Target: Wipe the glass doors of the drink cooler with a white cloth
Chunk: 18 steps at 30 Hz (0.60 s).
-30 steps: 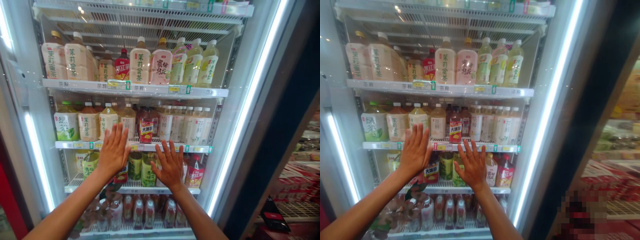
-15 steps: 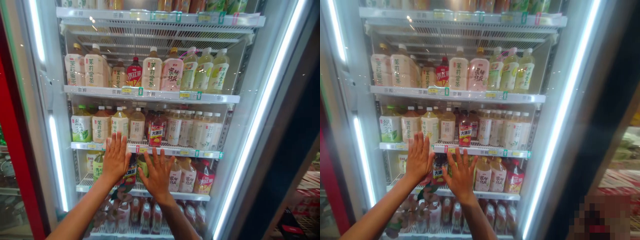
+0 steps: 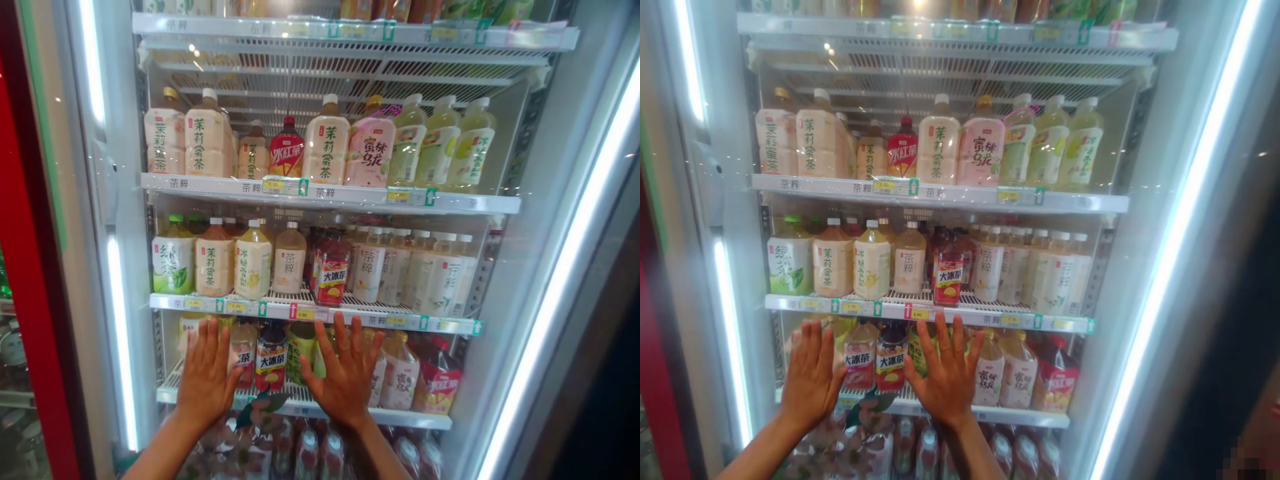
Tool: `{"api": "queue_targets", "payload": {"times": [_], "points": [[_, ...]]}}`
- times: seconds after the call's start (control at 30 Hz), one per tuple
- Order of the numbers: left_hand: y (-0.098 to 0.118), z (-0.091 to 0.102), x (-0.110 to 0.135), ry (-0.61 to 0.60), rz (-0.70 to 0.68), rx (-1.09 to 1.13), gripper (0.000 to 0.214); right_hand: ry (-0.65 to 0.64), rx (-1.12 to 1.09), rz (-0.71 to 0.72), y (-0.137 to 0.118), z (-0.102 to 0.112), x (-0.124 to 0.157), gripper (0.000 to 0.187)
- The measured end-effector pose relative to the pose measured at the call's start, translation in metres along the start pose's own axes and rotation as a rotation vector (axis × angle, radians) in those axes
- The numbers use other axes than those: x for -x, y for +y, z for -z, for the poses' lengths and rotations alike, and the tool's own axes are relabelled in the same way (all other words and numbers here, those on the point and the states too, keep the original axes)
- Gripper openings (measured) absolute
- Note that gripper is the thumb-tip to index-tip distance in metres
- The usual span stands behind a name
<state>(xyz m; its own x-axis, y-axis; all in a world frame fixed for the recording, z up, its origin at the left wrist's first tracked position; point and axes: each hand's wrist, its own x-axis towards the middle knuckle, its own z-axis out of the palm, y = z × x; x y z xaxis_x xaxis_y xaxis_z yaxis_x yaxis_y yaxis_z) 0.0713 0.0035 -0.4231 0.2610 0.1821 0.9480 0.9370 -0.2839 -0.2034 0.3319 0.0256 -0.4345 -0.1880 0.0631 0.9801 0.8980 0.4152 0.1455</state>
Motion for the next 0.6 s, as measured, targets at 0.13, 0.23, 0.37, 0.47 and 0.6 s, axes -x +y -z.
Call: {"api": "queue_targets", "payload": {"times": [0.13, 0.23, 0.37, 0.47, 0.6], "points": [[-0.017, 0.007, -0.010, -0.012, -0.008, 0.001, 0.079, -0.001, 0.013, 0.009, 0.001, 0.000, 0.000, 0.077], [-0.031, 0.009, -0.032, 0.039, 0.102, 0.003, 0.081, 0.000, 0.009, 0.010, 0.001, 0.000, 0.001, 0.078], [-0.018, 0.006, 0.006, -0.034, -0.021, -0.024, 0.084, 0.003, -0.005, -0.006, 0.000, 0.000, 0.001, 0.077], [-0.018, 0.007, 0.014, -0.096, -0.181, -0.038, 0.083, -0.002, -0.020, -0.021, -0.001, 0.000, 0.001, 0.077], [-0.036, 0.012, -0.049, -0.024, -0.113, -0.026, 0.084, 0.003, -0.025, -0.021, -0.001, 0.000, 0.002, 0.076]]}}
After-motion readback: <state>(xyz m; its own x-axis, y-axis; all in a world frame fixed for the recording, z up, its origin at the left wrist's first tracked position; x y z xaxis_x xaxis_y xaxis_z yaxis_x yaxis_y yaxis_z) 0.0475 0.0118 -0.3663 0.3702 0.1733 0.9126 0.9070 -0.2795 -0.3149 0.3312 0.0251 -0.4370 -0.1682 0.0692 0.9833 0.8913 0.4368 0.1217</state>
